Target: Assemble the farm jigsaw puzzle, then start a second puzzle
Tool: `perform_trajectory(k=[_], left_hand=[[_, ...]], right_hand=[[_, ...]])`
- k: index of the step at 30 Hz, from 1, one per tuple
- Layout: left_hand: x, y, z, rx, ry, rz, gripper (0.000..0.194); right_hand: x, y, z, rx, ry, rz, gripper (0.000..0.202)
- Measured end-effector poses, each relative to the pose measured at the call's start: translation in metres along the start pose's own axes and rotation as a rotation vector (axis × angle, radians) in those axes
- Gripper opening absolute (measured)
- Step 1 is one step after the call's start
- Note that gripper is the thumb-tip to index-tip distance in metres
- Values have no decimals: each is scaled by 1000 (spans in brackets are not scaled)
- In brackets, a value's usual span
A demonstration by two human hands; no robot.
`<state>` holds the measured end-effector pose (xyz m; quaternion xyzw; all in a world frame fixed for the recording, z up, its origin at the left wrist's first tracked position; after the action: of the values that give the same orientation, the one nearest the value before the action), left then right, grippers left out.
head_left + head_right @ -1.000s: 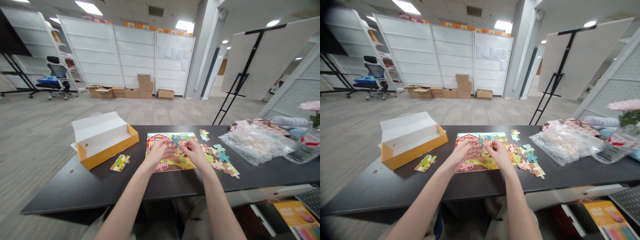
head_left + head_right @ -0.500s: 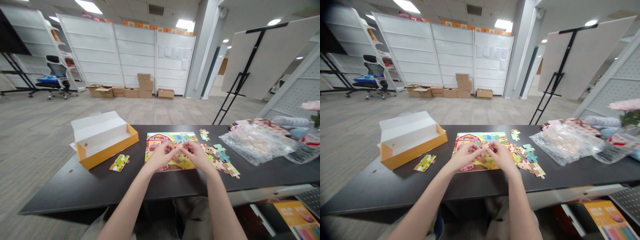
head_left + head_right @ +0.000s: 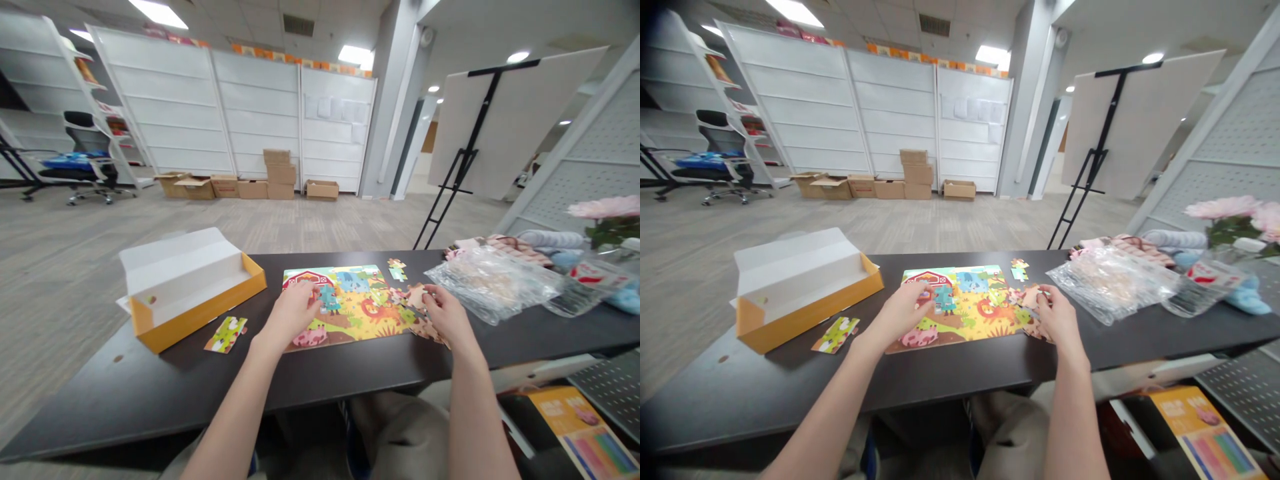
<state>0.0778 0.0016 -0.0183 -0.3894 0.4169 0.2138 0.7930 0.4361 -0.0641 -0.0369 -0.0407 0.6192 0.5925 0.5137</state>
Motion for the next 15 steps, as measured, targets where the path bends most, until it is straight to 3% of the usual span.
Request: perform_trajectory(k=[7, 15], left_hand=[[23, 11, 12, 49, 63, 33, 32], [20, 16, 9, 4, 163, 123, 30]], right_hand=[[-31, -61, 20, 70, -172, -185, 42], [-46, -96, 24, 167, -110, -363, 37]])
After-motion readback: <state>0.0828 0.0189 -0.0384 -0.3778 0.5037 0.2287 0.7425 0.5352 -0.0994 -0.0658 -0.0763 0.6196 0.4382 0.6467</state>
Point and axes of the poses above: each hand's wrist, its own z-axis towards the middle knuckle, its own x-axis out of the palm, y = z × x, the point moved 1 cm from there along z, towards the middle knuckle, and after that the axes turned 6 degrees about x, right-handed, at the moved point
